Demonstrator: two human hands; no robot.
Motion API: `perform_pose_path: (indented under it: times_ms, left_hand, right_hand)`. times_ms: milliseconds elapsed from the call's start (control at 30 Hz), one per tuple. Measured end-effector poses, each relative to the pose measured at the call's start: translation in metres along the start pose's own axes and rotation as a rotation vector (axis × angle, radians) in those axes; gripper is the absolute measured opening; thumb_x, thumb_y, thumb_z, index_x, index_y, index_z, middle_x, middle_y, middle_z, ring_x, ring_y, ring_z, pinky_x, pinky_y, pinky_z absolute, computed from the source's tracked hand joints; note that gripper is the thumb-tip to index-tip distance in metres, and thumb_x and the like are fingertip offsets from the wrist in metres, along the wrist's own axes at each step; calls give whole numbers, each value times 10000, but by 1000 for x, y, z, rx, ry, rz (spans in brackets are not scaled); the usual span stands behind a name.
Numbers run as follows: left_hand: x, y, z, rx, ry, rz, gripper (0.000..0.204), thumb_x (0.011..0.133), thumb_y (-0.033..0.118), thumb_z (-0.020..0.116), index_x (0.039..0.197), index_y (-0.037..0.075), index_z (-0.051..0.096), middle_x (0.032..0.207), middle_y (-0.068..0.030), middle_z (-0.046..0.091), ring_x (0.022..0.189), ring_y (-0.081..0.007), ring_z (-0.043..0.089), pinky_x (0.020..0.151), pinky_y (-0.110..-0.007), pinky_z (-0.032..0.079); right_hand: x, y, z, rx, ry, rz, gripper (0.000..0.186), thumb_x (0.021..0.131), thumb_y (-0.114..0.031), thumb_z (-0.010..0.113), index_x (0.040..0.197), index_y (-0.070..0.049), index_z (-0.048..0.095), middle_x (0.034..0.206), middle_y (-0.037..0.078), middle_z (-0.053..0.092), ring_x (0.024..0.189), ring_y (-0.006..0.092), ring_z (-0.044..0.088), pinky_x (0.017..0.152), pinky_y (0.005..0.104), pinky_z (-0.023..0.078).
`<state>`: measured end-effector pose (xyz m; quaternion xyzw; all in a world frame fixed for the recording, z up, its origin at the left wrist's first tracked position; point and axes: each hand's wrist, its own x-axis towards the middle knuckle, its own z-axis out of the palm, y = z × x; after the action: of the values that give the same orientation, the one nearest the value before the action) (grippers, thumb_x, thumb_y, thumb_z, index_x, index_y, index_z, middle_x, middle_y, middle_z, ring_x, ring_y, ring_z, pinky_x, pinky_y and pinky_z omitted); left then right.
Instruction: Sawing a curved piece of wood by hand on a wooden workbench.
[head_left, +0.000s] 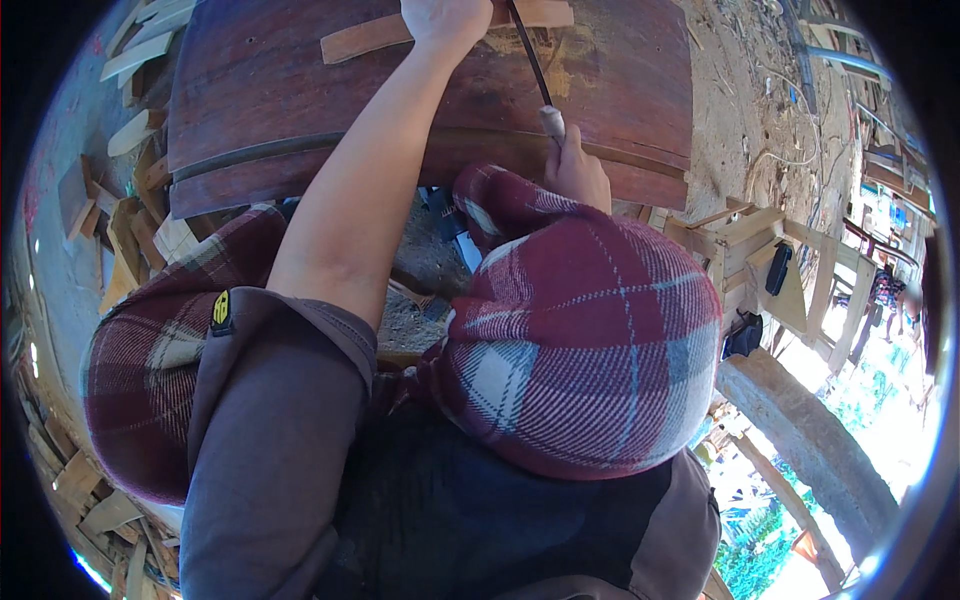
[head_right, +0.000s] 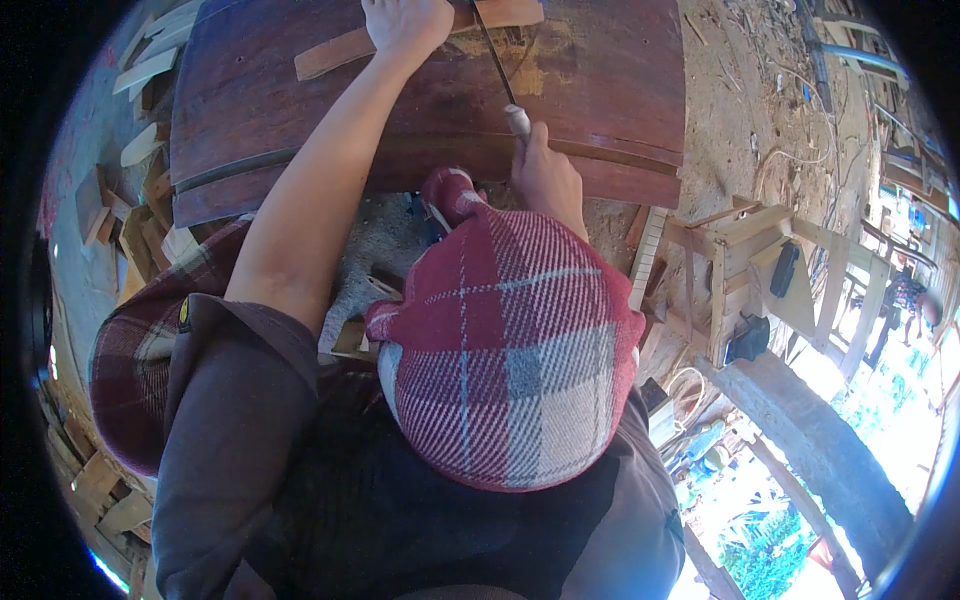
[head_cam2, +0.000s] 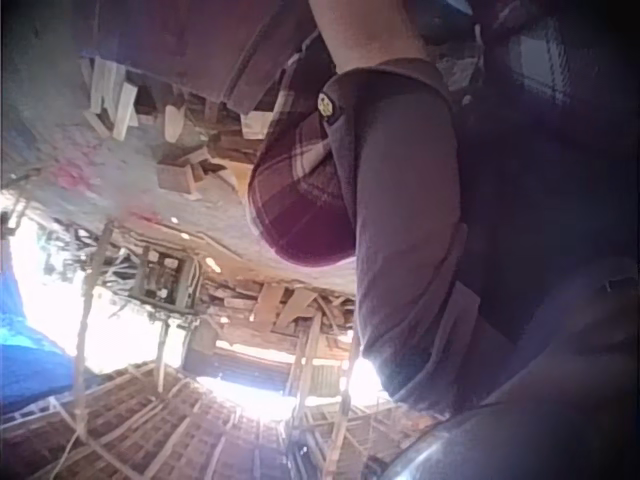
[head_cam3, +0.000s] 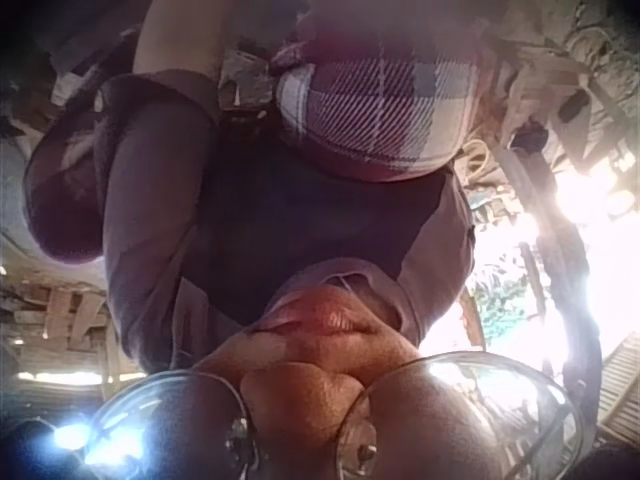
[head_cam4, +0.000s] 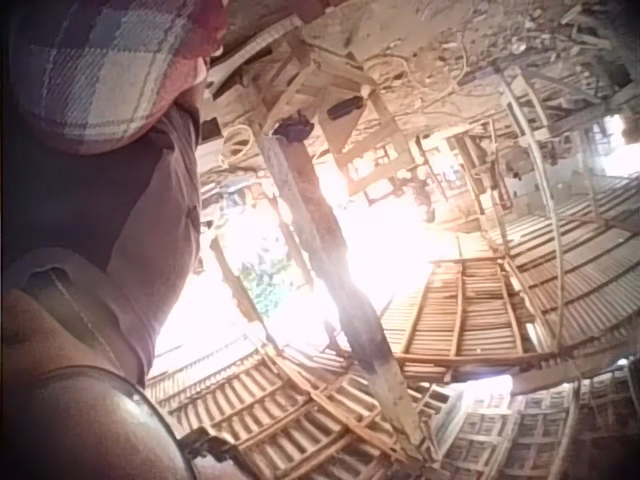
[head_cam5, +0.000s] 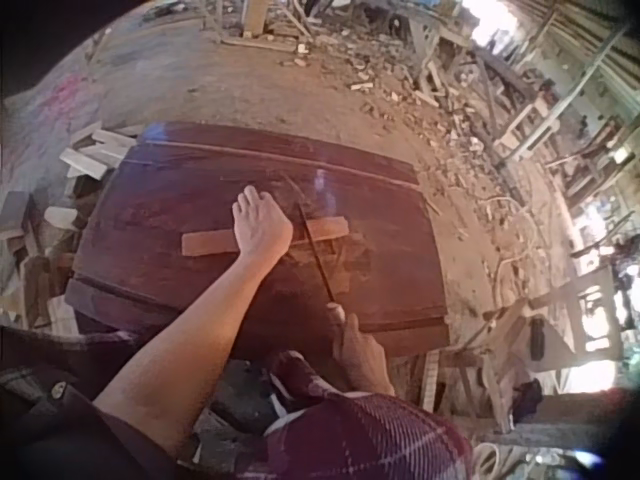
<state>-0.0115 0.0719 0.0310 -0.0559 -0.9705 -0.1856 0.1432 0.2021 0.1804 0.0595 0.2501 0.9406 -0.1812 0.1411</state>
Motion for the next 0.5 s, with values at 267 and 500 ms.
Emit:
perform_pose_path:
  times_ms: [267, 500]
  left_hand:
    - [6, 2, -4, -52, -56, -47, 275, 823, 138, 477, 981, -58, 588, 1077, -201, 517, 1039, -336, 509, 911, -428, 396]
    - [4, -1, -6, -64, -18, -142, 263, 811, 119, 490, 979, -61, 582, 1049, -198, 521, 1012, -337, 522, 912, -406, 413]
  right_hand:
    - [66, -37, -4, -24, 151, -244, 247, 944, -264, 459, 1007, -26, 436, 780, 269, 647, 747, 460, 639, 672, 555, 500]
    - [14, -18, 7, 82, 120, -121, 264, 952, -285, 462, 1071, -50, 453, 797, 297, 633, 773, 483, 615, 687, 576, 472]
